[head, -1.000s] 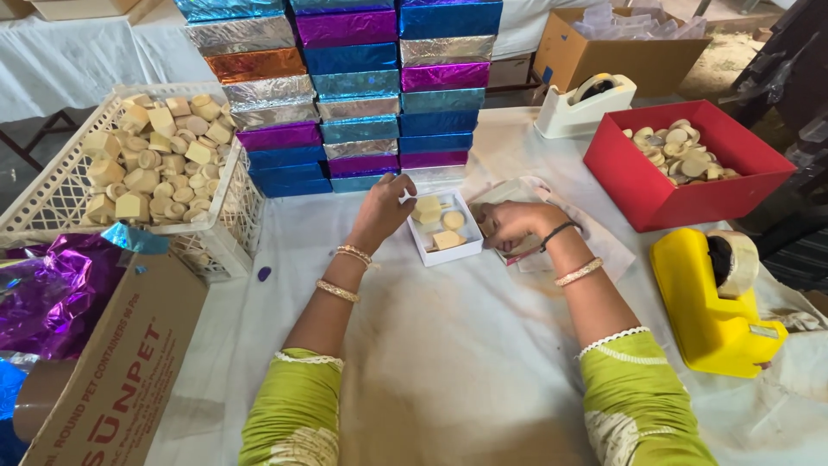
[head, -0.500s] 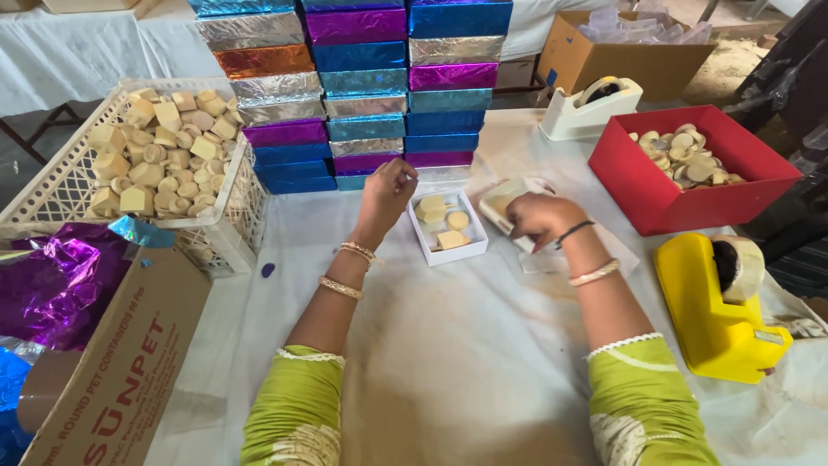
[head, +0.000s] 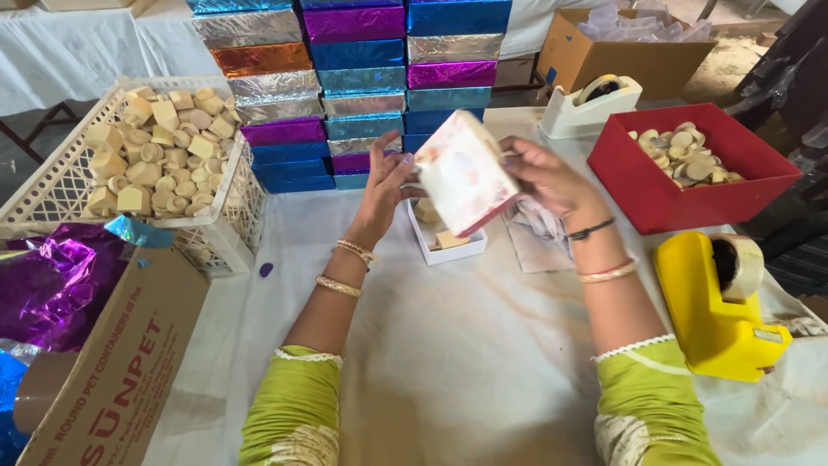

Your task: Packing small cylindrical items into a white box and wrapping boxes with decorative foil.

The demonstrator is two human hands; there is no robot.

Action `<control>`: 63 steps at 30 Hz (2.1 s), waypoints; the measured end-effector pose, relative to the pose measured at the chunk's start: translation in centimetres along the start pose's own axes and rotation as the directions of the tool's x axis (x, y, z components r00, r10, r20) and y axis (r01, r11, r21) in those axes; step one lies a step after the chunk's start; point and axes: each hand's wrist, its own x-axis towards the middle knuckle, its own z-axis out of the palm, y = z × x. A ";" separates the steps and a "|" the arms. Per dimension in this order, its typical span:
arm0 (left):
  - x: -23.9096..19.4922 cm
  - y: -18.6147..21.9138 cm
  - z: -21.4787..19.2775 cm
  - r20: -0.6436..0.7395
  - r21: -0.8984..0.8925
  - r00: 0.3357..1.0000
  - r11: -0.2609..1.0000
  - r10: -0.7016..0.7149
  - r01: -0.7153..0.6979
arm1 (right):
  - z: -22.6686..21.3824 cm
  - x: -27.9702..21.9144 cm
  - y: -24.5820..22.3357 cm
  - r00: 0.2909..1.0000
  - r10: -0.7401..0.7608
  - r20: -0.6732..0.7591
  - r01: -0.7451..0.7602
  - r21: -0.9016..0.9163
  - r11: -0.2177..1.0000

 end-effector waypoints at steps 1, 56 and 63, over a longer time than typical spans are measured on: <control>0.2 -0.1 -0.2 -0.050 0.029 0.999 1.000 0.005 -0.004 | 0.3 0.6 1.0 0.999 0.043 -0.026 -0.043 0.023 0.999; -1.6 -8.8 1.1 0.183 0.972 0.929 0.203 -0.322 -0.122 | -0.1 1.9 8.1 0.939 0.332 0.088 -0.250 -0.486 0.837; -1.2 -10.0 0.2 0.211 0.964 0.938 0.216 -0.275 -0.154 | 0.1 2.2 10.1 0.962 0.215 0.166 -0.059 -0.646 0.761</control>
